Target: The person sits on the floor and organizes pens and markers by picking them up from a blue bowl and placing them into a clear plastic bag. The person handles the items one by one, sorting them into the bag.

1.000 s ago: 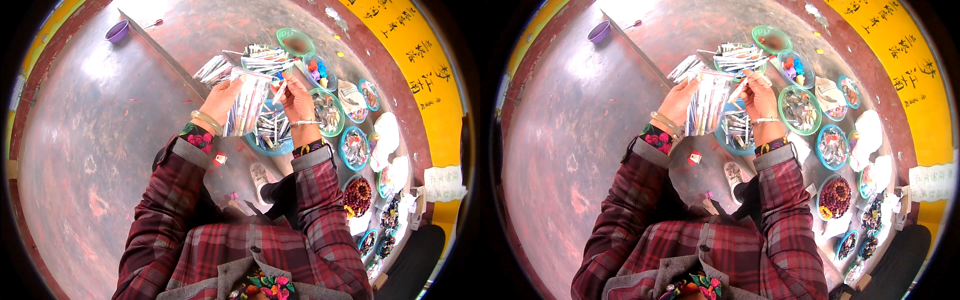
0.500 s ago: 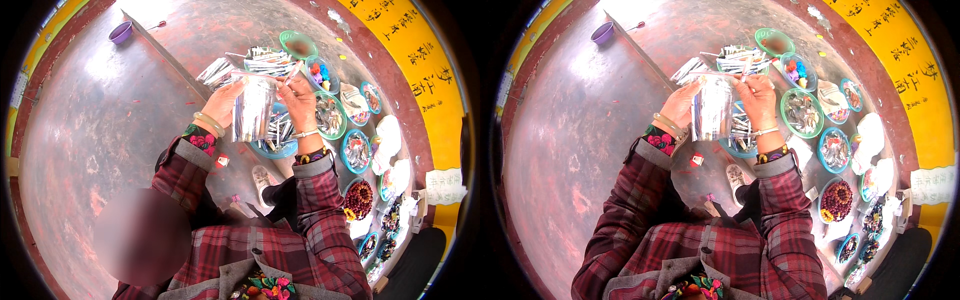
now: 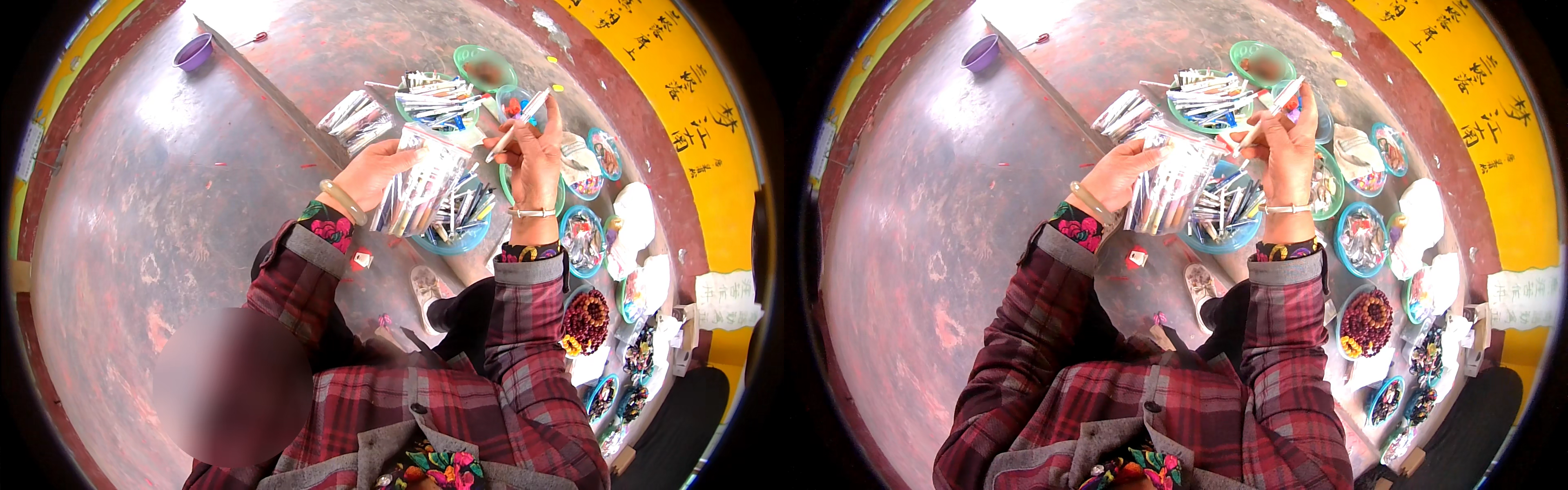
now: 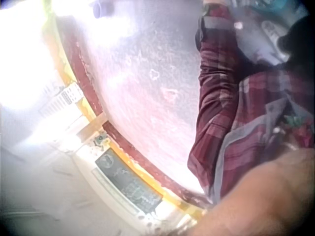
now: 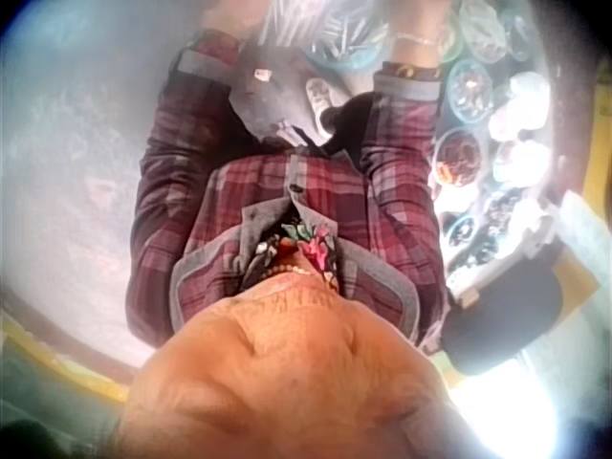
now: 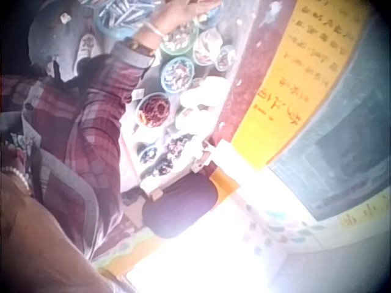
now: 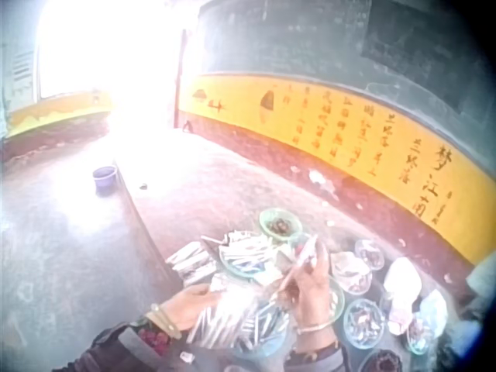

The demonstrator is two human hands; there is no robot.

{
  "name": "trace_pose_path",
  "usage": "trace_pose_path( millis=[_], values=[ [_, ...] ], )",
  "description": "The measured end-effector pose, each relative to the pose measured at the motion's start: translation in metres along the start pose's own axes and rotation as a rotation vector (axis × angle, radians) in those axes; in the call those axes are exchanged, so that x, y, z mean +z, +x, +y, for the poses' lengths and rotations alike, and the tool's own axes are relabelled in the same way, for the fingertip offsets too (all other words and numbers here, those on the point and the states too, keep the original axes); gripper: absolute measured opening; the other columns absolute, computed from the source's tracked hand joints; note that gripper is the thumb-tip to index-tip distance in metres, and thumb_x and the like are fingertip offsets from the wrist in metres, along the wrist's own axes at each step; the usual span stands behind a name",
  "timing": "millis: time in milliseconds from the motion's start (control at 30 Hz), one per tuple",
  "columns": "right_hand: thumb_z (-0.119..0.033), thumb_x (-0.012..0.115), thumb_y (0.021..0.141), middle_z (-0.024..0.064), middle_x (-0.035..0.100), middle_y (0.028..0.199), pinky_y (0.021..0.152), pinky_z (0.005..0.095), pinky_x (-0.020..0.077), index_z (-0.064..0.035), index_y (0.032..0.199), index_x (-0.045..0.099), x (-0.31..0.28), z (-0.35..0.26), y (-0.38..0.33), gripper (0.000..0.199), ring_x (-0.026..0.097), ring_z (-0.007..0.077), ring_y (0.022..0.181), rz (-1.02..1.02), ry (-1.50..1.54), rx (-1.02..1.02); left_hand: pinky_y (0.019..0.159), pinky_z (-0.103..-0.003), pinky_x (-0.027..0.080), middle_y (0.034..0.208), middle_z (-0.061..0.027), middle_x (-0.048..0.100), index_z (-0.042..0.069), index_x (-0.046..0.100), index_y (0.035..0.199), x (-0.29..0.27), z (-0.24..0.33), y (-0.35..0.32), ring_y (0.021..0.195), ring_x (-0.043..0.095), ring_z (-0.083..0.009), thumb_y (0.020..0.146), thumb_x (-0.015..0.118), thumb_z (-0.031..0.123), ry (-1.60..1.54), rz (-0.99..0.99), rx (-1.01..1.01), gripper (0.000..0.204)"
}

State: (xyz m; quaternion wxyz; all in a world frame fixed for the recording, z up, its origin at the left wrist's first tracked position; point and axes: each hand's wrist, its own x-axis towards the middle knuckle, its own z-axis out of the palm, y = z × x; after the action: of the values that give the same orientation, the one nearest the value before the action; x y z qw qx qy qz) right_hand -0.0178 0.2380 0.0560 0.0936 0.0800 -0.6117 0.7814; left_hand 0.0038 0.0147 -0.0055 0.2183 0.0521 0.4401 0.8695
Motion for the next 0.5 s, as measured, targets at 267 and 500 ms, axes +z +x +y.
trace_pose_path(
  millis=[267,500],
  values=[
    [-0.007,0.052,0.090,0.0109,0.059,0.078,0.042,0.0258,0.0511,-0.0078,0.127,0.029,0.015,0.004,-0.001,0.043,0.065,0.0225,0.059,0.082,0.051,0.003,0.083,-0.029,0.049,0.108,-0.0086,0.061,-0.005,0.053,0.117,0.010,-0.007,0.000,0.095,0.059,-0.0132,0.092,0.054,0.013,0.041,-0.063,-0.112,0.030],
    [-0.003,0.053,0.089,0.0116,0.059,0.087,0.048,0.0297,0.0562,-0.0069,0.125,0.028,0.010,0.018,0.006,0.043,0.066,0.0264,0.065,0.200,0.136,-0.078,0.081,-0.026,0.047,0.104,-0.0069,0.061,-0.007,0.054,0.115,0.011,-0.013,0.001,0.090,0.058,-0.0114,0.090,0.058,0.013,0.076,-0.087,-0.129,0.032]
  ],
)
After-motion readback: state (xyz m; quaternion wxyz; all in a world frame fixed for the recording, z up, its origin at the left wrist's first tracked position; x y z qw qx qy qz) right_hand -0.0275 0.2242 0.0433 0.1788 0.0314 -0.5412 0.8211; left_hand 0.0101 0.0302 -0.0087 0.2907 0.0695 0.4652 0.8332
